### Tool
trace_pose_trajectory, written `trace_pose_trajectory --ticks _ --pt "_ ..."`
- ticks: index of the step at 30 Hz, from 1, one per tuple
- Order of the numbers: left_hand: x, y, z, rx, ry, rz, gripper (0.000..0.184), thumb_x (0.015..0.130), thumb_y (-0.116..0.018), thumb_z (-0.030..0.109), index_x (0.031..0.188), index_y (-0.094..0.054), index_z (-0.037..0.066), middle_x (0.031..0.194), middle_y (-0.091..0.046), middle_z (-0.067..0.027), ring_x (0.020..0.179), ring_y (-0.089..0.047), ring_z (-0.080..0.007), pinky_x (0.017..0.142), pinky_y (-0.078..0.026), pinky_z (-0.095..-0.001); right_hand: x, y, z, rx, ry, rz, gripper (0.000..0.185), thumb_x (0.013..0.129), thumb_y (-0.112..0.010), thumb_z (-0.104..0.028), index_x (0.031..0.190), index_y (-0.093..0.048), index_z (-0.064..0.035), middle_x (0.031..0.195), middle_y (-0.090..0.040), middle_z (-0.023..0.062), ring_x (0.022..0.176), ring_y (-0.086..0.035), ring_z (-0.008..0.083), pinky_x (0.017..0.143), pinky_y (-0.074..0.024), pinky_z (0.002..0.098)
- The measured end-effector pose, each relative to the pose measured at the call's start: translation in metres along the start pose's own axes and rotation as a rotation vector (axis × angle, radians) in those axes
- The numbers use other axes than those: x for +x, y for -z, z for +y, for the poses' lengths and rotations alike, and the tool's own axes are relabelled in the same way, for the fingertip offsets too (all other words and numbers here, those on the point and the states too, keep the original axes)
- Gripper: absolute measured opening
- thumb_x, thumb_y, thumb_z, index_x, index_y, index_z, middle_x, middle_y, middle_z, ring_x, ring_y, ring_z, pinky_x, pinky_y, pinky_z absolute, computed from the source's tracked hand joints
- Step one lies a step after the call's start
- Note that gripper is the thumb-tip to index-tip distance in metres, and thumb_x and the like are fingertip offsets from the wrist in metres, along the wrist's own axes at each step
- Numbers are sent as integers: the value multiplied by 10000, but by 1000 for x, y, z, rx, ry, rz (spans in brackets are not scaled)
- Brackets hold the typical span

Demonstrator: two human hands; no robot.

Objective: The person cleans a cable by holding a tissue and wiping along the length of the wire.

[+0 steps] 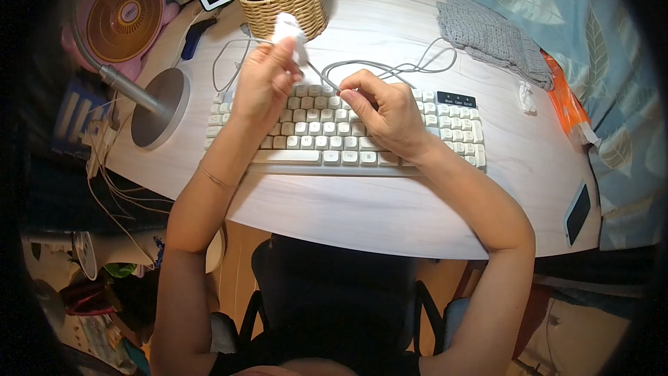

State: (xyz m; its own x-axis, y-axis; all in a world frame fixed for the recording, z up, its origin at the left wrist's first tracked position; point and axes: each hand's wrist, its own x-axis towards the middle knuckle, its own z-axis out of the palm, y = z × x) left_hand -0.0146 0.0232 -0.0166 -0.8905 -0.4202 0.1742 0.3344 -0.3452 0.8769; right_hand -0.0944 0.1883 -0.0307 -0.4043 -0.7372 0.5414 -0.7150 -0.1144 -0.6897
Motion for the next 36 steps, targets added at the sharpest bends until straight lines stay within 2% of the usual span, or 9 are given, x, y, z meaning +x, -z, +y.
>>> trace_pose_trajectory --ticks 5,9,12,15,19,23,29,34,36 --pt "9 13 4 -157 -113 151 197 779 -590 228 736 -492 62 645 -493 -1 557 -456 -51 492 -427 -158 -1 -1 2 3 8 3 85 807 -524 -98 798 -549 -17 476 -482 0 384 -423 56 370 -318 203" --pt "1 2 3 79 -24 -42 196 788 -574 204 855 -517 29 753 -537 -20 616 -475 -72 532 -418 -205 -1 0 -2 -26 22 -4 81 809 -520 -93 794 -546 -18 471 -473 2 382 -416 55 367 -312 206" --pt "-5 -3 -5 139 54 -179 171 806 -547 199 838 -512 35 737 -540 -25 612 -480 -78 522 -417 -199 -1 -2 2 -24 70 26 80 810 -515 -93 793 -541 -18 466 -463 1 379 -411 57 366 -312 207" --pt "-3 -6 -2 -11 -47 2 188 810 -545 235 779 -495 56 674 -530 -11 554 -473 -63 510 -419 -189 -1 0 0 -9 15 26 93 823 -498 -101 792 -530 -20 459 -453 -7 375 -400 50 358 -299 207" --pt "9 13 8 -104 -201 225 225 870 -428 281 795 -457 70 688 -500 -20 596 -488 -75 503 -432 -188 -3 -1 5 57 -49 34 121 843 -473 -126 797 -516 -22 447 -434 -24 367 -378 39 347 -271 203" --pt "7 11 9 -29 -245 157 209 876 -418 267 857 -462 63 735 -522 -23 591 -480 -72 501 -419 -191 -2 -1 2 117 -119 44 141 852 -462 -147 800 -507 -24 435 -415 -36 364 -358 33 343 -252 200" --pt "9 9 9 127 -274 173 223 820 -531 265 792 -486 48 674 -532 -19 545 -477 -61 488 -426 -184 -3 0 4 84 -137 47 142 850 -476 -160 803 -504 -29 431 -401 -42 367 -332 27 347 -235 203" --pt "0 0 -1 155 -160 17 152 815 -542 210 844 -531 61 780 -550 -10 657 -483 -63 539 -407 -217 -3 0 4 77 -129 52 135 844 -488 -162 808 -504 -33 433 -407 -33 370 -337 29 352 -239 206" --pt "-4 -3 -4 191 -106 -59 159 809 -550 196 846 -549 41 746 -553 -6 619 -489 -54 523 -409 -191 -3 0 4 72 -143 51 130 843 -490 -158 810 -503 -33 433 -411 -27 371 -343 32 355 -245 206"
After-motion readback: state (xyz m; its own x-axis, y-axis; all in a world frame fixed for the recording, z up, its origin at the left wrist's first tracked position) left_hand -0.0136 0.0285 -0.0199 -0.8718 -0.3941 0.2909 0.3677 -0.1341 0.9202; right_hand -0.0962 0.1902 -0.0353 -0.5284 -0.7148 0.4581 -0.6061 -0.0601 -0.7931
